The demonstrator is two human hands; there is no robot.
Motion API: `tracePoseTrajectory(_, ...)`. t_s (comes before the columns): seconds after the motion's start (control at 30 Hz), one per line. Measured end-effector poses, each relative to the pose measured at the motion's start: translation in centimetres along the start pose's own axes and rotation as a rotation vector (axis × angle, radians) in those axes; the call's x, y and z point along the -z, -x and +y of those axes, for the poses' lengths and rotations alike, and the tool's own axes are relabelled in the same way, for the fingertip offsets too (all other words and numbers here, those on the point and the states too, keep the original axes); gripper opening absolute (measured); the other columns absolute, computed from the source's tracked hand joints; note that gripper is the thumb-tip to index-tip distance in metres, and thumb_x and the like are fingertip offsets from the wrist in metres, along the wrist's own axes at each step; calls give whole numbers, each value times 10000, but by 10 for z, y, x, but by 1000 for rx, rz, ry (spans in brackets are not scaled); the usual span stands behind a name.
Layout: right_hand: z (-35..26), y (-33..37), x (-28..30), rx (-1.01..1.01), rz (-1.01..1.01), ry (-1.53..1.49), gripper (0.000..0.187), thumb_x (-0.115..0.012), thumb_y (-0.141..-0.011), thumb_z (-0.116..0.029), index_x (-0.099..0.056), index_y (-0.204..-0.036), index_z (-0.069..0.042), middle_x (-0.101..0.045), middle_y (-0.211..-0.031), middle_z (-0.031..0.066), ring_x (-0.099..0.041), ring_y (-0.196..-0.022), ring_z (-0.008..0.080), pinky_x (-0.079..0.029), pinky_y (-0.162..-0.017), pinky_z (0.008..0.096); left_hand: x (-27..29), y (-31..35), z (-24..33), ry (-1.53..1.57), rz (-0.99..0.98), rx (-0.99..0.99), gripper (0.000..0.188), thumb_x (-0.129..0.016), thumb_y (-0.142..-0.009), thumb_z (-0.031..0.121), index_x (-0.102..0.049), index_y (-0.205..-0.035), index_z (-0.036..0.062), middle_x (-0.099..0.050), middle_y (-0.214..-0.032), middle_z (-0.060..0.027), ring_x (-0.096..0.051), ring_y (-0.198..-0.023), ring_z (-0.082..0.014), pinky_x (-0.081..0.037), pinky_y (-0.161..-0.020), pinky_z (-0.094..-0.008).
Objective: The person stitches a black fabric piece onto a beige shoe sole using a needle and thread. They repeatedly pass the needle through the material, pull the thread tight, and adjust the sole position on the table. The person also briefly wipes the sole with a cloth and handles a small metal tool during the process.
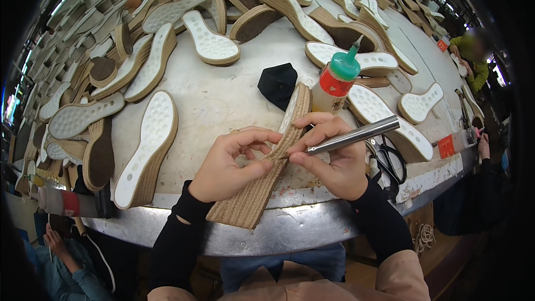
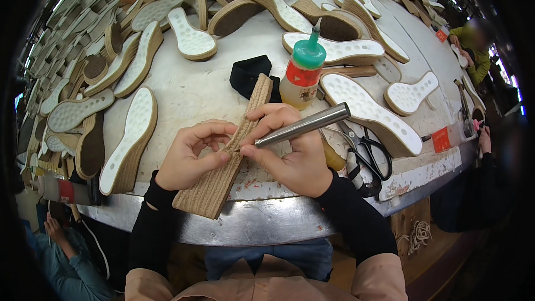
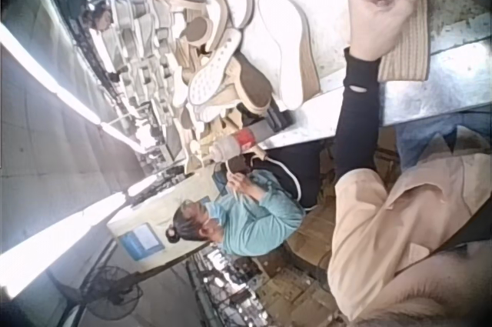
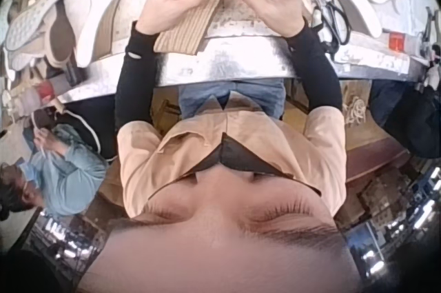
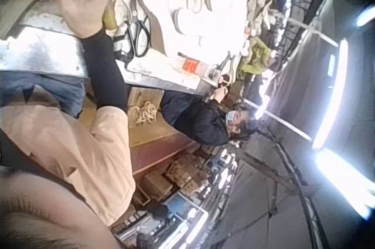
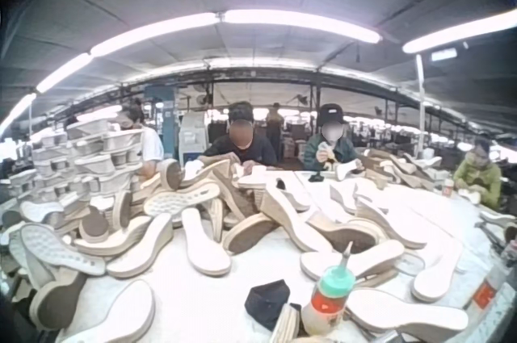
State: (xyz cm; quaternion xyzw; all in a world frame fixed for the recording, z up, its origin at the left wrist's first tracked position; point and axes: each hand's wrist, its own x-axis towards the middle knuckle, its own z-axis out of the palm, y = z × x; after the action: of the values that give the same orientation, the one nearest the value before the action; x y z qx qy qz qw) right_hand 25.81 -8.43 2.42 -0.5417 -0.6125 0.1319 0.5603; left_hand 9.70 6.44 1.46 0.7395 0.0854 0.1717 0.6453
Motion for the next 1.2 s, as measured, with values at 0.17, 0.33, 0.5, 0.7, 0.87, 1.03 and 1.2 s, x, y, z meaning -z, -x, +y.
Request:
tracePoseTrajectory(0.17,7,1,-3,-7,15,-76,351,-708,-749,107,-479,-969,-44,-530,-1148,225,-674,-879,173,-494,-863,295,1,-1,2,-56,15,10,355,-652,-766,69,-648,-1118,27,-655,-1035,-41,-586,-862,-97,-428,-717,-222)
tracePoseTrajectory(0.33,7,1,-6,7,64,-92,346,-719,-747,94,-477,-954,-43,-591,-1041,203,-636,-992,203,-481,-879,310,1,-2,1,-46,13,18,337,-647,-767,74,-648,-1099,18,-649,-1019,-32,-580,-850,-89,-427,-706,-214)
tracePoseTrajectory(0.5,9,-3,-9,127,93,50,341,-734,-750,63,-477,-948,-44,-627,-971,180,-596,-1032,200,-478,-859,310,-2,-2,-1,33,28,54,316,-650,-769,70,-645,-1080,12,-644,-997,-19,-569,-833,-77,-426,-686,-205)
tracePoseTrajectory(0.7,4,-4,0,-28,160,-153,312,-685,-786,72,-471,-987,-33,-635,-950,157,-621,-930,186,-500,-819,298,-6,-3,2,-7,55,51,306,-702,-741,58,-646,-1038,9,-642,-968,-1,-561,-793,-50,-422,-630,-190)
tracePoseTrajectory(0.87,-3,-6,39,-267,260,-6,170,-657,-842,-32,-555,-974,2,-609,-801,58,-564,-689,96,-468,-644,240,-4,-2,-4,83,157,115,306,-727,-728,39,-644,-1020,7,-639,-933,-4,-564,-744,-33,-416,-586,-160)
tracePoseTrajectory(1.03,-1,-2,72,-506,-103,648,181,-704,-736,-60,-632,-875,32,-608,-648,163,-621,-599,262,-494,-596,317,15,0,-5,161,268,67,305,-730,-764,47,-611,-1040,-8,-631,-877,-29,-579,-705,-37,-440,-600,-149)
tracePoseTrajectory(1.2,-13,6,87,-653,-248,802,225,-753,-685,-98,-666,-848,31,-644,-674,172,-662,-667,289,-508,-620,353,22,-4,-8,294,299,139,277,-671,-838,75,-574,-1087,1,-631,-998,-48,-614,-831,-76,-476,-702,-192)
